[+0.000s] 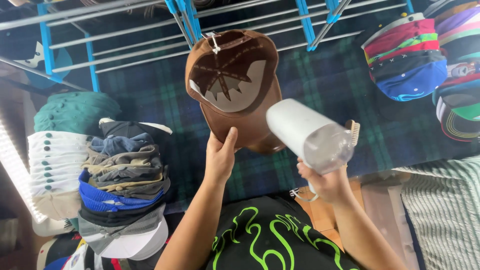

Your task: The person cleans a brown baseball cap by brushing its surface with a wooden brush and then using a handheld steamer to apply steam to the exterior and interior. The cap is placed on a wooden form, brushed, steamed, and finally hung on a metal rack.

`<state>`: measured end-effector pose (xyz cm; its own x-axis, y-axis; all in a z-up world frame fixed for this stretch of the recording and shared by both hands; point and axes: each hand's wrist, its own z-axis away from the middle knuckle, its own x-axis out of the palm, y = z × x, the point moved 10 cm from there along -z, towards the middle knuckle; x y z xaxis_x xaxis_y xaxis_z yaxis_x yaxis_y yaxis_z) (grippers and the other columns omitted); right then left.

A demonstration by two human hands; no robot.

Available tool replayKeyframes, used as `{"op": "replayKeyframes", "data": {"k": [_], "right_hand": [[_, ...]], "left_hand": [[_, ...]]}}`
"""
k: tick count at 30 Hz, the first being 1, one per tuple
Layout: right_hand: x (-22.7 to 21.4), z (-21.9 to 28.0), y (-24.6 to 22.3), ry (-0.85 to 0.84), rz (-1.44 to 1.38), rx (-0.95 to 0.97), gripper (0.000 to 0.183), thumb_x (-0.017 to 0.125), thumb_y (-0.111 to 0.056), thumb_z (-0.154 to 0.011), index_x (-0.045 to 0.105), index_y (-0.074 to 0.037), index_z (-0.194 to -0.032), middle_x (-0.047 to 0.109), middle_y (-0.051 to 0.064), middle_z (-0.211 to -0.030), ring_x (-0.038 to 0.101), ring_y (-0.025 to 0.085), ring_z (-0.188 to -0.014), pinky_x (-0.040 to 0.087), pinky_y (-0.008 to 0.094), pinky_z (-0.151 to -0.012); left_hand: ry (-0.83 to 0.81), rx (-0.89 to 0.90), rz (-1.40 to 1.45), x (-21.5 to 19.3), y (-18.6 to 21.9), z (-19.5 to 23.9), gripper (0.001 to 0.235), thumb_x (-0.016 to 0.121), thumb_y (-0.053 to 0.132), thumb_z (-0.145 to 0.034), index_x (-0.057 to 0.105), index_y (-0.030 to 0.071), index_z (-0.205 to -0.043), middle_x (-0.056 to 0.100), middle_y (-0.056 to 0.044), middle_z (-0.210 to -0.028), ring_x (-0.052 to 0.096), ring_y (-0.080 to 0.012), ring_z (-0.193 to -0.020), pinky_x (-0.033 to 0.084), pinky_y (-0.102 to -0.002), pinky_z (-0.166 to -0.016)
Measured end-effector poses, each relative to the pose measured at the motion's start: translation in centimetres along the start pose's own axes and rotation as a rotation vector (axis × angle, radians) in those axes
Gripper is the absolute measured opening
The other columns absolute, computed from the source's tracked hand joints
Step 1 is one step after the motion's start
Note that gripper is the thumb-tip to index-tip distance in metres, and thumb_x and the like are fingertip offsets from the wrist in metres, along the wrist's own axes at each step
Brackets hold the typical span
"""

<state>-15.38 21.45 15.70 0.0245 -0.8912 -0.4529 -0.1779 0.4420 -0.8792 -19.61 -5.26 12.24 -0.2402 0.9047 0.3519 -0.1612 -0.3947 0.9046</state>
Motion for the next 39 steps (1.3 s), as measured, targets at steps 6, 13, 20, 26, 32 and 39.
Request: {"op": "replayKeyframes", "data": {"k": [6,13,20,26,32,39], "right_hand": [[0.4,-0.8,-2.0,-0.013,0.023,-0.040,0.024,0.076,-0.022,-0.088,0.075,-0.009,-0.067,0.070,0.006,-0.054,0.074,0.024,-0.057,0.060,0.040,-0.060],[-3.4,-4.1,-0.4,-0.032,-0.028,0.020,0.024,0.069,-0.017,-0.094,0.073,-0.013,-0.071,0.068,0.000,-0.052,0.070,0.014,-0.050,0.058,0.029,-0.065],[-3.1,-2.9,-0.4,-0.106,-0.018,-0.004,0.025,0.074,-0.017,-0.086,0.073,-0.013,-0.061,0.069,0.003,-0.049,0.073,0.018,-0.048,0.059,0.034,-0.061],[-5.8,-5.3,-0.1,-0.057,-0.022,0.012,0.027,0.072,-0.017,-0.088,0.071,-0.013,-0.061,0.069,0.002,-0.050,0.072,0.017,-0.049,0.059,0.033,-0.064],[-6.8,-5.3,-0.5,-0.064,-0.019,0.024,0.030,0.073,-0.016,-0.086,0.070,-0.013,-0.057,0.068,0.003,-0.048,0.072,0.017,-0.048,0.058,0.032,-0.062],[-9.8,-8.1,1.0,-0.021,-0.023,-0.004,0.037,0.068,-0.016,-0.094,0.068,-0.009,-0.058,0.065,0.007,-0.048,0.068,0.023,-0.048,0.056,0.037,-0.063]], "left_hand": [[-0.016,0.006,-0.050,0.9,-1.0,-0.2,0.034,0.058,0.014,-0.105,0.055,0.007,-0.137,0.069,-0.021,-0.120,0.070,-0.0353,-0.109,0.061,-0.059,-0.088],[-0.042,0.041,-0.089,1.1,-1.6,-0.5,0.029,0.058,0.013,-0.105,0.058,0.006,-0.133,0.071,-0.017,-0.112,0.071,-0.0297,-0.104,0.062,-0.056,-0.088],[-0.010,0.096,-0.116,3.4,0.0,-0.3,0.021,0.058,0.012,-0.105,0.059,0.004,-0.124,0.070,-0.015,-0.105,0.069,-0.0265,-0.100,0.062,-0.053,-0.087],[-0.012,0.164,-0.181,4.7,2.2,0.7,0.017,0.060,0.012,-0.103,0.061,0.005,-0.119,0.069,-0.011,-0.098,0.066,-0.0215,-0.097,0.061,-0.049,-0.088],[-0.020,0.233,-0.277,5.4,3.1,0.9,0.016,0.062,0.013,-0.102,0.063,0.005,-0.117,0.069,-0.012,-0.099,0.065,-0.0217,-0.098,0.059,-0.048,-0.089],[-0.071,0.250,-0.427,5.8,3.1,1.8,0.022,0.065,0.016,-0.100,0.066,0.004,-0.119,0.073,-0.017,-0.097,0.070,-0.0288,-0.099,0.057,-0.052,-0.089]]}}
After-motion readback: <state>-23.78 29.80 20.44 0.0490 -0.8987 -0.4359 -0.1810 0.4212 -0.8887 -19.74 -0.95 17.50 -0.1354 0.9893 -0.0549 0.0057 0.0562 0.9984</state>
